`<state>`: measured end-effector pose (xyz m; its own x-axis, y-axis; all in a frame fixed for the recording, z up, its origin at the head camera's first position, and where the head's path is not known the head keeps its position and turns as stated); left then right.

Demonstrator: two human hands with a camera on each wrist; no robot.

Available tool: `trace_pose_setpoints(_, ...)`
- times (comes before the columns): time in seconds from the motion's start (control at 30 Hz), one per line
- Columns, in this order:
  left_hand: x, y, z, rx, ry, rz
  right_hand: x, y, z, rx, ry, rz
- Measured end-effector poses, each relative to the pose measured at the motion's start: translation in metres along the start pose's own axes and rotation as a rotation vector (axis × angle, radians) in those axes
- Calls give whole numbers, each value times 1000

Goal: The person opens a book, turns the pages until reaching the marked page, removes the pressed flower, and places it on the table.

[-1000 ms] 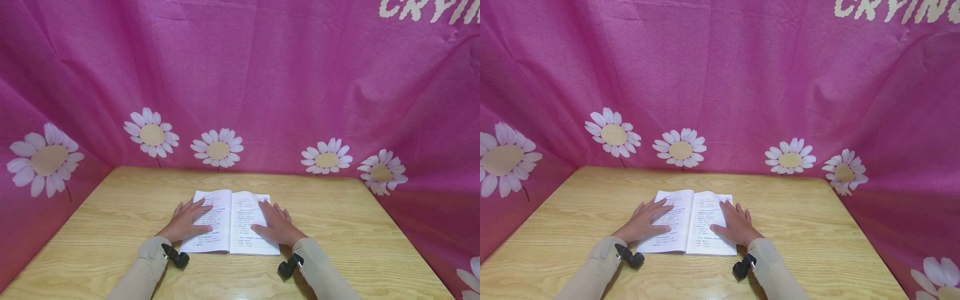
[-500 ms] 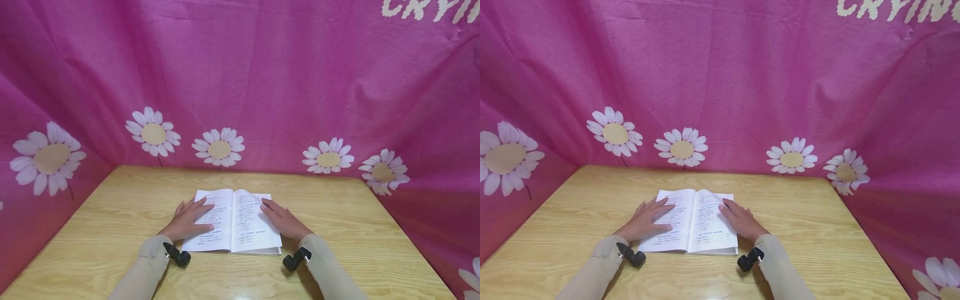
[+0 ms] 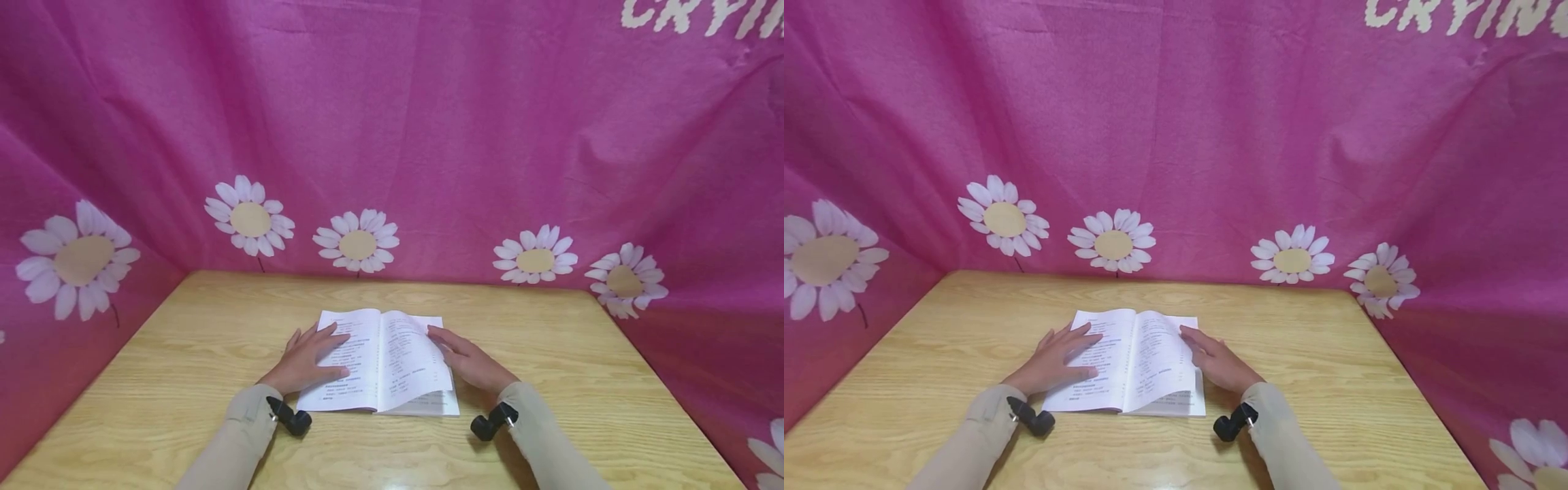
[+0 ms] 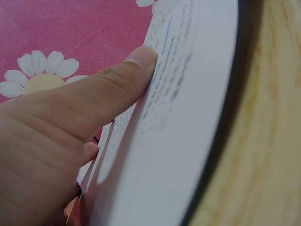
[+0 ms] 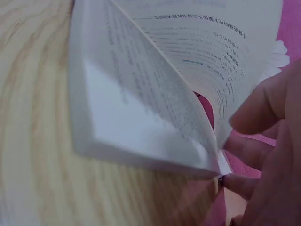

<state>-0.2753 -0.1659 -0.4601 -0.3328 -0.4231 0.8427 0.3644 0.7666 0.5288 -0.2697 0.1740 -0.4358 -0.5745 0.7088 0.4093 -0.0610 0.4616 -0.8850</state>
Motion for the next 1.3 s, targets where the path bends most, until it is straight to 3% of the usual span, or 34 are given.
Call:
trace_pose_setpoints(0.17, 0, 0, 0, 0, 2, 0, 5, 5, -2, 114, 53, -109)
trace_pose_setpoints(0.4, -1, 1, -2, -2, -1, -2, 5, 8, -2, 153, 110, -116)
trace_pose_setpoints(0.53, -1, 1, -2, -10, -2, -2, 0, 1, 0, 148, 98, -143)
trace_pose_setpoints(0.77, 2, 0, -1, -20, 3, 2, -15, -18, 9, 289, 73, -340)
trace_pose_setpoints(1.0, 3, -2, -2, -51, 43, -46, -35, -34, 21, 366, 42, -434)
trace_pose_setpoints(1.3, 3, -3, 1, -60, 123, -159, -54, -48, 31, 276, -39, -421)
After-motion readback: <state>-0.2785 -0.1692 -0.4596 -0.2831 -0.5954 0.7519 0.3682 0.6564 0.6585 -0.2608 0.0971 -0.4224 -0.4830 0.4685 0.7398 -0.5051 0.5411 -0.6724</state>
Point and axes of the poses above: each hand's wrist, its own z-axis towards the middle knuckle, its own x-axis out of the back of the hand, y = z × x, the point moved 1 cm from there along z, towards the middle knuckle, and after that the axes turned 12 degrees about -y, right-handed, at the moved point
